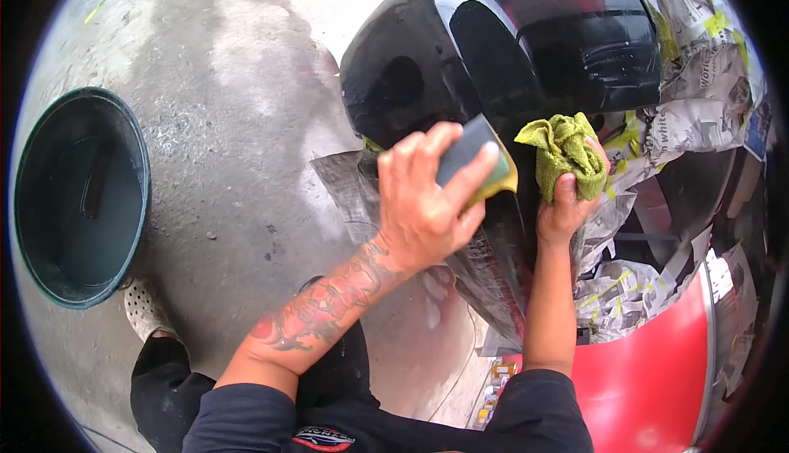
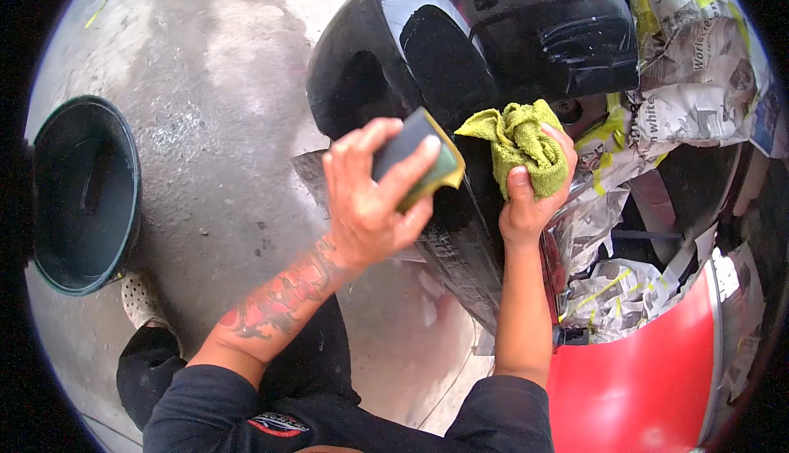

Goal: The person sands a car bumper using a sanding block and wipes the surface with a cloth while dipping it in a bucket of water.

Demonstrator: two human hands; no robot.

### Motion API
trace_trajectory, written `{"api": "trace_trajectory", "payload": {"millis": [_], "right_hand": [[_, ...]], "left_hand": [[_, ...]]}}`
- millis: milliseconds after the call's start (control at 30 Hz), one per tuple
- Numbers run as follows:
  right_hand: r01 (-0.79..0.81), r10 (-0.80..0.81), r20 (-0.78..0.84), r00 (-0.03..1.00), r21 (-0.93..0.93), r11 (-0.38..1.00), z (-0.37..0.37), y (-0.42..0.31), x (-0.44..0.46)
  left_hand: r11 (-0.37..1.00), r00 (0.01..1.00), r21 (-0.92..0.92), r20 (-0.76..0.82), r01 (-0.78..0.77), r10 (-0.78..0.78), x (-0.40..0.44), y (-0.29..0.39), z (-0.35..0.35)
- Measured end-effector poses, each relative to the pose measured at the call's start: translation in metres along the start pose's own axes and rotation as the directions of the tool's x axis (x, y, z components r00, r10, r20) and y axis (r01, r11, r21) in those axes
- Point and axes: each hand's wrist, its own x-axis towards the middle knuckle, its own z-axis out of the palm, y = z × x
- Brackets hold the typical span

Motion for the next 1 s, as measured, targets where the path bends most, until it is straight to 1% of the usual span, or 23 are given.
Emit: {"api": "trace_trajectory", "payload": {"millis": [67, 100, 133, 200, 267, 300, 367, 400, 467, 533, 600, 667, 733, 767, 800, 867, 900, 933, 1000], "right_hand": [[0.006, -0.006, -0.005, 1.0, 0.002, 1.0, 0.0, 0.002, 0.0], [0.008, -0.008, -0.006, 1.0, 0.003, 1.0, 0.0, 0.002, -0.001], [0.007, -0.007, -0.002, 1.0, 0.001, 1.0, 0.0, 0.002, -0.002], [0.008, -0.008, 0.003, 1.0, -0.004, 1.0, 0.0, 0.002, -0.001], [0.012, -0.012, 0.005, 1.0, 0.0, 1.0, 0.0, 0.001, -0.001], [0.015, -0.015, 0.008, 1.0, 0.003, 1.0, 0.0, 0.002, -0.001], [0.015, -0.015, 0.005, 1.0, 0.011, 1.0, 0.0, 0.002, -0.002], [0.017, -0.017, 0.002, 1.0, 0.017, 1.0, 0.0, 0.003, -0.001], [0.01, -0.01, 0.0, 1.0, 0.023, 1.0, 0.002, 0.002, -0.001], [0.004, -0.004, -0.001, 1.0, 0.027, 1.0, 0.002, 0.002, -0.001], [-0.005, 0.005, 0.0, 1.0, 0.031, 0.999, 0.0, 0.003, -0.002], [-0.001, 0.0, 0.006, 1.0, 0.015, 1.0, -0.003, 0.004, -0.003], [0.004, -0.004, 0.001, 1.0, 0.023, 1.0, -0.001, 0.006, -0.001], [-0.002, 0.002, -0.004, 1.0, 0.033, 0.999, -0.001, 0.007, -0.002], [-0.009, 0.009, -0.008, 1.0, 0.041, 0.999, -0.001, 0.007, -0.003], [-0.006, 0.007, -0.012, 1.0, 0.031, 0.999, -0.001, 0.006, -0.002], [-0.005, 0.005, -0.012, 1.0, 0.027, 1.0, -0.001, 0.005, -0.002], [-0.003, 0.003, -0.012, 1.0, 0.023, 1.0, -0.001, 0.004, -0.002], [-0.003, 0.004, -0.015, 1.0, 0.028, 1.0, -0.002, 0.006, -0.004]], "left_hand": [[0.997, 0.997, -0.073, 0.062, -0.03, 0.035, -0.028, 0.015, 0.009], [0.992, 0.989, -0.096, 0.114, -0.087, 0.098, -0.049, 0.02, 0.018], [0.989, 0.979, -0.073, 0.145, -0.131, 0.14, -0.058, 0.024, 0.019], [0.983, 0.976, -0.08, 0.132, -0.164, 0.173, -0.063, 0.016, 0.02], [0.99, 0.991, -0.113, 0.099, -0.081, 0.093, -0.048, 0.005, 0.012], [0.994, 0.998, -0.096, 0.046, -0.048, 0.052, -0.042, 0.0, 0.012], [0.995, 0.996, -0.096, 0.079, -0.025, 0.033, -0.048, 0.005, 0.011], [0.994, 0.994, -0.11, 0.103, -0.013, 0.025, -0.057, 0.008, 0.014], [0.989, 0.991, -0.137, 0.115, -0.052, 0.068, -0.076, 0.006, 0.021], [0.989, 0.99, -0.133, 0.116, -0.063, 0.079, -0.067, -0.004, 0.012], [0.999, 1.0, -0.052, -0.012, 0.002, -0.003, -0.047, -0.02, 0.008], [0.997, 0.997, -0.03, -0.024, 0.069, -0.07, -0.043, -0.021, 0.008], [0.996, 0.999, -0.074, -0.009, 0.043, -0.044, -0.056, -0.014, 0.012], [0.996, 0.998, -0.085, 0.054, 0.025, -0.02, -0.065, -0.01, 0.012], [0.995, 0.998, -0.098, 0.069, 0.013, -0.006, -0.063, -0.009, 0.01], [0.998, 0.999, -0.059, 0.05, 0.002, 0.0, -0.055, -0.019, 0.004], [0.999, 1.0, -0.048, -0.006, 0.022, -0.022, -0.042, -0.026, 0.0], [0.998, 0.997, 0.002, -0.045, 0.057, -0.057, -0.03, -0.032, -0.002], [0.998, 0.994, 0.01, -0.089, 0.058, -0.057, -0.016, -0.04, -0.003]]}}
